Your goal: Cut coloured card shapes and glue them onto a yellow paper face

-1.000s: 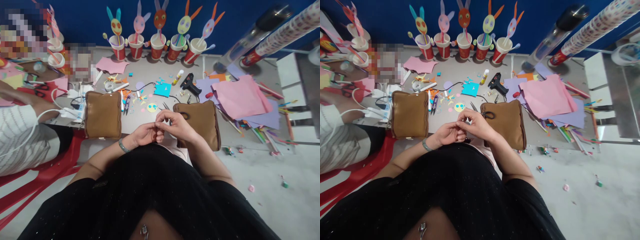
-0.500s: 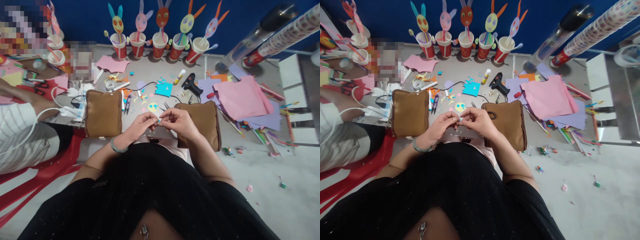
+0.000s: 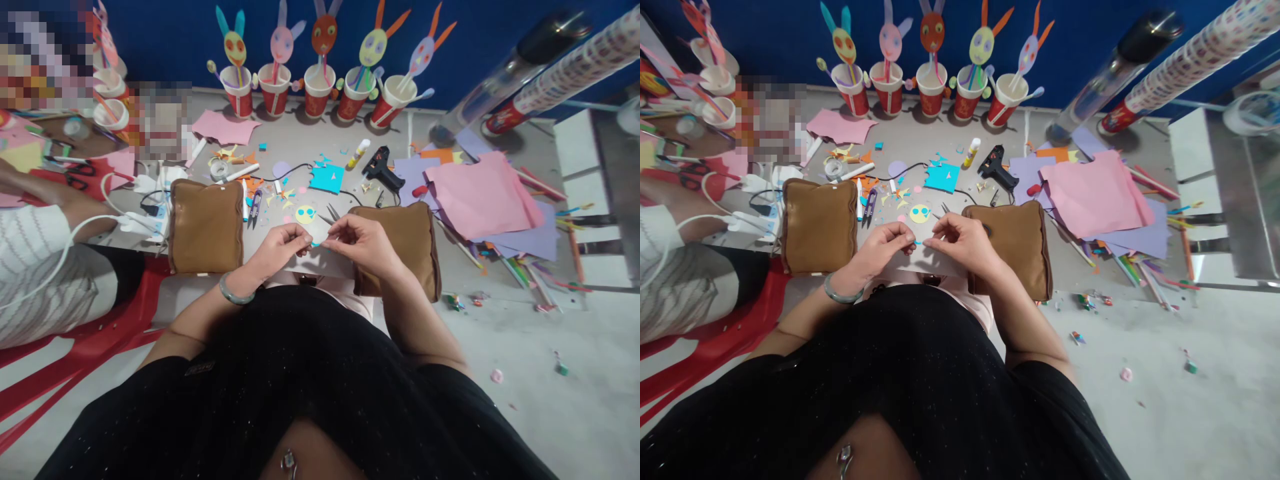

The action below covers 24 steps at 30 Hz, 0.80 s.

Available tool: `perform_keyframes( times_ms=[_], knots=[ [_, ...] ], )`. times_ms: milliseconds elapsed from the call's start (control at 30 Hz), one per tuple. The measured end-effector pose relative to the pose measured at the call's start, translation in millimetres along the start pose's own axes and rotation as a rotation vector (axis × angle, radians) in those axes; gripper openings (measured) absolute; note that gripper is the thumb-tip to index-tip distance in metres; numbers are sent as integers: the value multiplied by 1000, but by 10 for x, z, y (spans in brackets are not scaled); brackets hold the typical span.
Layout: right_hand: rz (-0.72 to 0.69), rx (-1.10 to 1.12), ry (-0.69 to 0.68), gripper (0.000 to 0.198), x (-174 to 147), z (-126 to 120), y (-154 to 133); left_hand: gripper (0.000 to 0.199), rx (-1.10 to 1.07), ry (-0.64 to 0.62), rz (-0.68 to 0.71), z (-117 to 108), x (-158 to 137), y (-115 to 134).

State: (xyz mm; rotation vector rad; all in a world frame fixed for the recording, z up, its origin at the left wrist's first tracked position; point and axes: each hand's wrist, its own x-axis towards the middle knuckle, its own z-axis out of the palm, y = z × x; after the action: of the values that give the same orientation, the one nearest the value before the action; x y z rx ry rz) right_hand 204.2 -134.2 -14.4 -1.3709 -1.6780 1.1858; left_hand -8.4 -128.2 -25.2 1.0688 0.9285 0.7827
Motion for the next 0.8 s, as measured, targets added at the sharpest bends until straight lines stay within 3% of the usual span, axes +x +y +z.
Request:
perform_keyframes(
  times_ms=[100,167,333,500,667,800],
  knots=[
    [-14,-498,115,20,47,-98,141,30,-31,36,-7,-42,13,-70],
    [-32,-750,89,20,80,-124,250,28,0,64,17,-76,15,-132],
    [-12,-1041,21,27,142,-50,436,13,321,192,198,-174,-15,-343],
    [5,-1119,32,26,195,-3,453,7,578,163,366,-244,-31,-521],
    [96,-1024,58,24,295,-145,426,11,735,142,461,-252,-4,-596],
    [126,-875,236,35,606,-395,472,20,1033,145,591,-216,29,-662]
  ],
)
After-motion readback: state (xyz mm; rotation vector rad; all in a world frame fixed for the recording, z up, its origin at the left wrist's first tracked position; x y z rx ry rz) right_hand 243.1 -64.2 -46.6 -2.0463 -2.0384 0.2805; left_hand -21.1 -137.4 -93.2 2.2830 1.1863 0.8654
